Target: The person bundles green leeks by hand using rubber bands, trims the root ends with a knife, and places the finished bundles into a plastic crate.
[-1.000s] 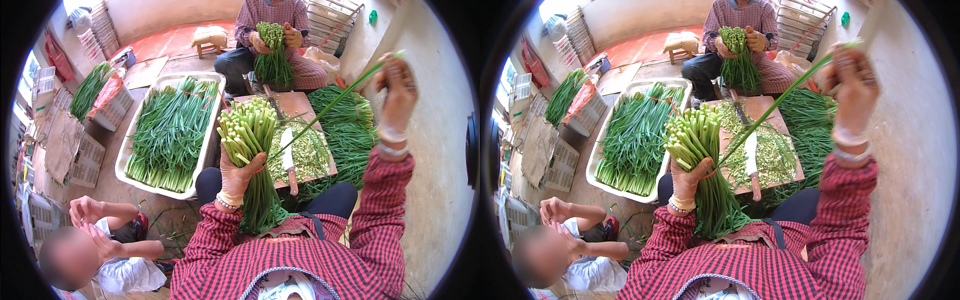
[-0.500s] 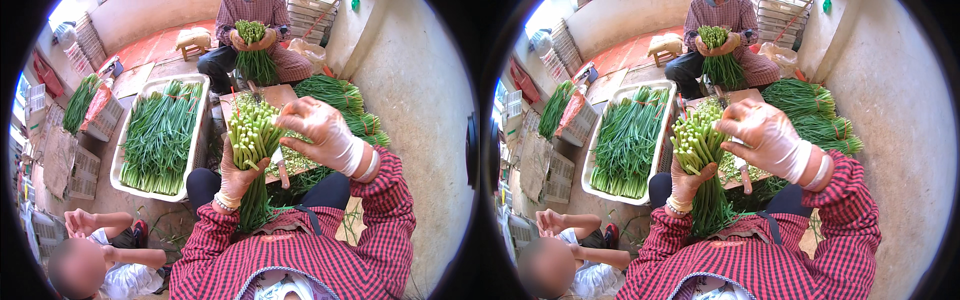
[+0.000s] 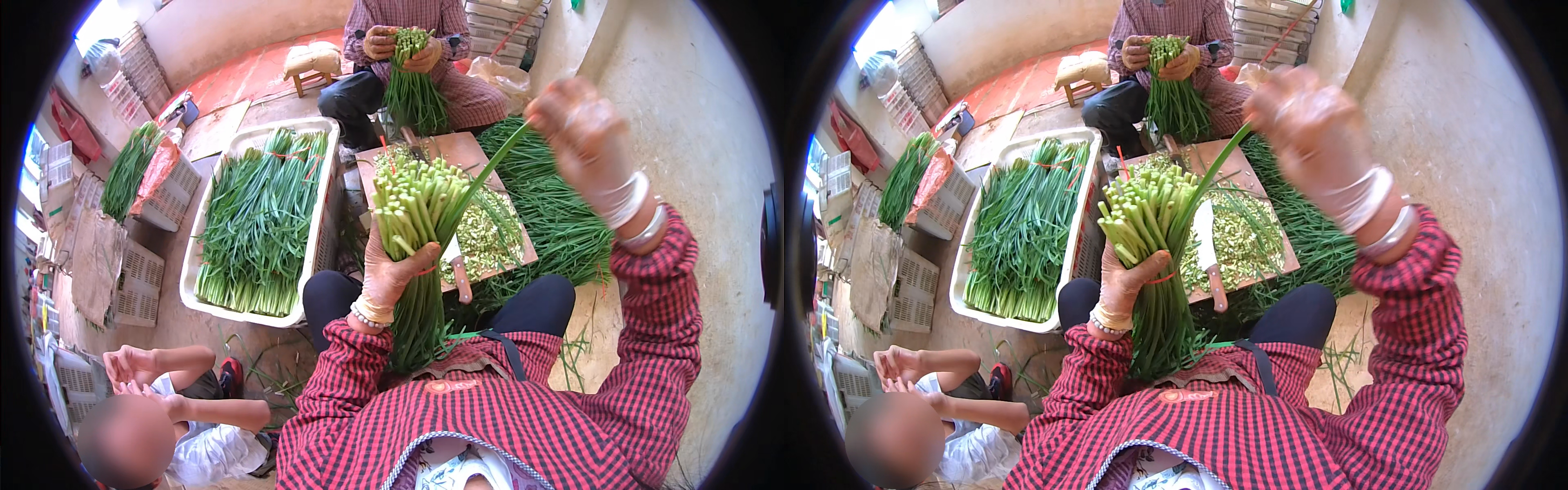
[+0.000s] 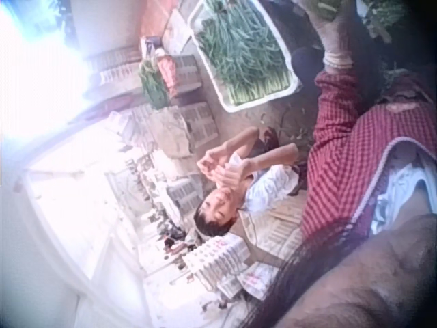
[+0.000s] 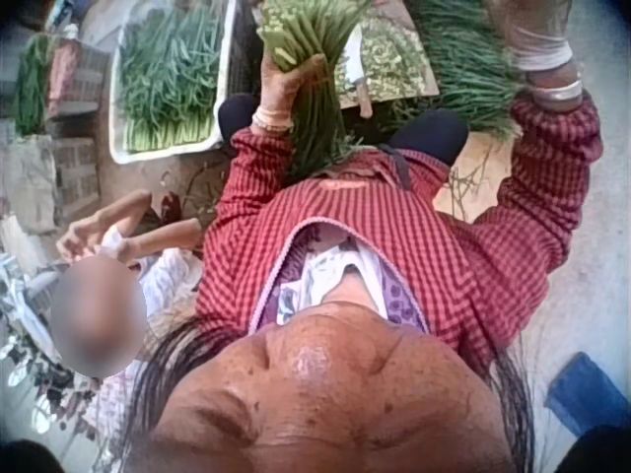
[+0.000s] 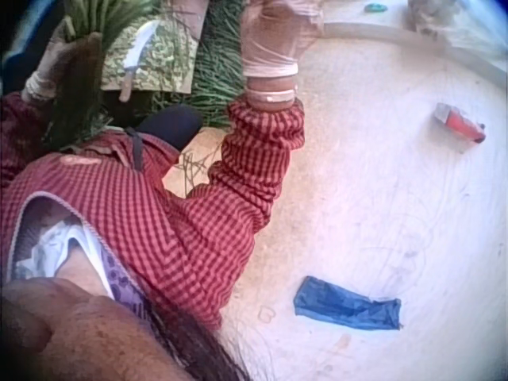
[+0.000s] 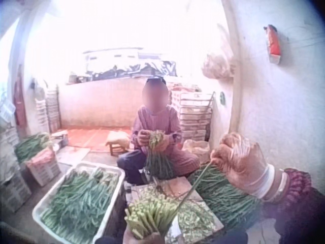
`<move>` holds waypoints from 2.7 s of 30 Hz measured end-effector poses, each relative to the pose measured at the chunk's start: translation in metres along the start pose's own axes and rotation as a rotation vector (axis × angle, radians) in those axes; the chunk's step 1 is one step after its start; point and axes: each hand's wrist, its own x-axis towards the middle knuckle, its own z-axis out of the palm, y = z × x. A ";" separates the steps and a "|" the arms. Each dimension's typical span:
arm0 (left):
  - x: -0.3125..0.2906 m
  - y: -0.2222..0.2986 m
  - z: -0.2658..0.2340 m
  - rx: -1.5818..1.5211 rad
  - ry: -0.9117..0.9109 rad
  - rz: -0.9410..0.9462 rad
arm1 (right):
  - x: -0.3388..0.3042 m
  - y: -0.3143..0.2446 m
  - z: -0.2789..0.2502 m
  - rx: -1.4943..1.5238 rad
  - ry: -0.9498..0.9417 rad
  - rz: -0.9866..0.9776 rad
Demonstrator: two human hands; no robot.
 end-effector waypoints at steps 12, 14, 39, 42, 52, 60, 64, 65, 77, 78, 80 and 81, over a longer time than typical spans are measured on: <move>-0.009 -0.009 -0.071 -0.448 0.299 0.158 | -0.106 0.156 -0.059 -0.155 0.165 0.627; -0.007 -0.006 -0.073 -0.558 0.246 0.189 | -0.127 0.128 -0.035 -0.013 -0.076 0.660; -0.011 -0.014 -0.035 -0.181 0.294 0.094 | -0.065 -0.156 0.102 0.672 -0.680 0.318; -0.012 -0.008 -0.028 -0.049 0.289 0.042 | -0.051 -0.142 0.092 0.770 -0.348 0.402; -0.007 -0.020 -0.018 0.094 0.210 0.104 | -0.001 -0.106 0.100 0.663 0.027 0.064; -0.006 -0.031 -0.018 0.177 0.199 0.117 | -0.017 -0.103 0.091 0.451 -0.164 0.112; -0.007 -0.029 -0.014 0.230 0.234 0.191 | -0.021 -0.121 0.098 0.289 -0.227 0.127; -0.007 -0.031 -0.015 0.254 0.234 0.192 | -0.023 -0.123 0.102 0.272 -0.234 0.154; -0.007 -0.049 -0.021 0.432 0.213 0.192 | -0.046 -0.117 0.139 0.639 -0.174 0.386; -0.006 -0.048 -0.021 0.398 0.215 0.195 | -0.042 -0.119 0.139 0.640 -0.173 0.388; -0.007 -0.045 -0.020 0.395 0.246 0.177 | -0.031 -0.119 0.139 0.501 -0.040 0.326; -0.006 -0.044 -0.017 0.329 0.226 0.158 | -0.027 -0.112 0.140 0.409 0.041 0.274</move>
